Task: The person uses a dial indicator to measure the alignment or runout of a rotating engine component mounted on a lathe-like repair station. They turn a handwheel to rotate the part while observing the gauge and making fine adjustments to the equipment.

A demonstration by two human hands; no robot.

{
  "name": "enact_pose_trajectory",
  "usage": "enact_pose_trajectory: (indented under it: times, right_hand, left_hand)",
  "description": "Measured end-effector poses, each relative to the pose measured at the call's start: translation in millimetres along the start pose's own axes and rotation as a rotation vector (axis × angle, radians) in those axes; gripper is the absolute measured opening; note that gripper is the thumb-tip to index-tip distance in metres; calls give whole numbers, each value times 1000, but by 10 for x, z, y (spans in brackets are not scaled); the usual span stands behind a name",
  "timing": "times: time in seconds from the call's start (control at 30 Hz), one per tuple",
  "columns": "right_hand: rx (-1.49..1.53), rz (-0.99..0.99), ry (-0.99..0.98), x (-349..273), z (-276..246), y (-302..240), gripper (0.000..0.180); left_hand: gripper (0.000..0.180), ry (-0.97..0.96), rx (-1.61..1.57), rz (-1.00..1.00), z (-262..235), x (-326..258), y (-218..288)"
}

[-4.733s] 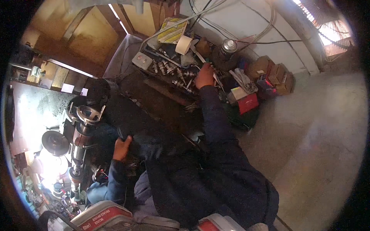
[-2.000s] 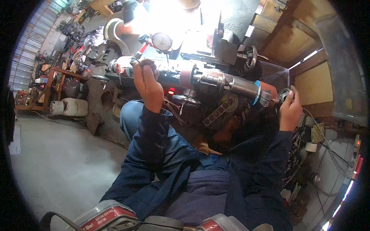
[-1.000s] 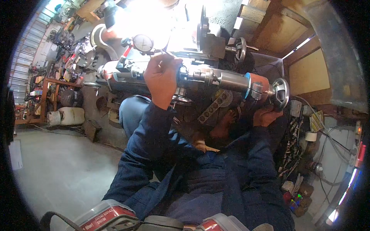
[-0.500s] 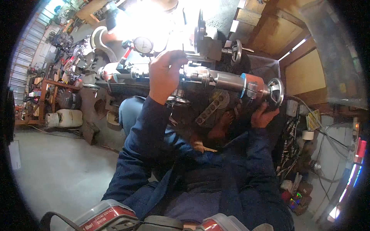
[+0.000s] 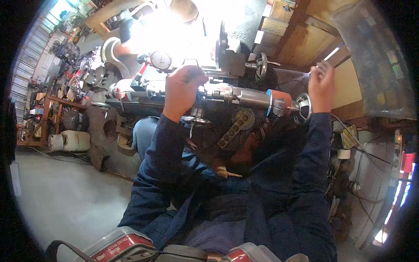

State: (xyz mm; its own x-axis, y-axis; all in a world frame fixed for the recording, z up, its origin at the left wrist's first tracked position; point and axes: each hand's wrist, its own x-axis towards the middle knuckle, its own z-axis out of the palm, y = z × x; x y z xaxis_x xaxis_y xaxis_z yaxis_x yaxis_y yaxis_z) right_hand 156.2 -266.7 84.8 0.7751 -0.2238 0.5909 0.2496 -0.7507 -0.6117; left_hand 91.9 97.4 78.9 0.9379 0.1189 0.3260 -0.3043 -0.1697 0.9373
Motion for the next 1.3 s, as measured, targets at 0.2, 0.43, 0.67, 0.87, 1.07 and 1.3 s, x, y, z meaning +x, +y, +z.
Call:
enact_pose_trajectory:
  times: [0.2,0.43,0.67,0.87,1.07,1.3]
  right_hand:
    - [-355,138,-415,-54,62,-116,51]
    - [-212,247,-466,-165,-44,-80,56]
    - [-396,-153,-169,-831,-294,-231,49]
    - [-582,12,-129,-1057,-327,-266,42]
    - [-532,-161,108,-1172,-211,-45,43]
    - [-468,-151,144,-1222,-169,-63,44]
  left_hand:
    - [4,-99,-60,-14,-57,62,-61]
    - [9,86,-265,226,-22,-78,-51]
    - [14,248,-254,198,57,-171,-141]
    - [14,308,-190,106,93,-195,-183]
    - [15,274,-103,103,124,-196,-128]
    - [11,243,138,190,80,-157,-168]
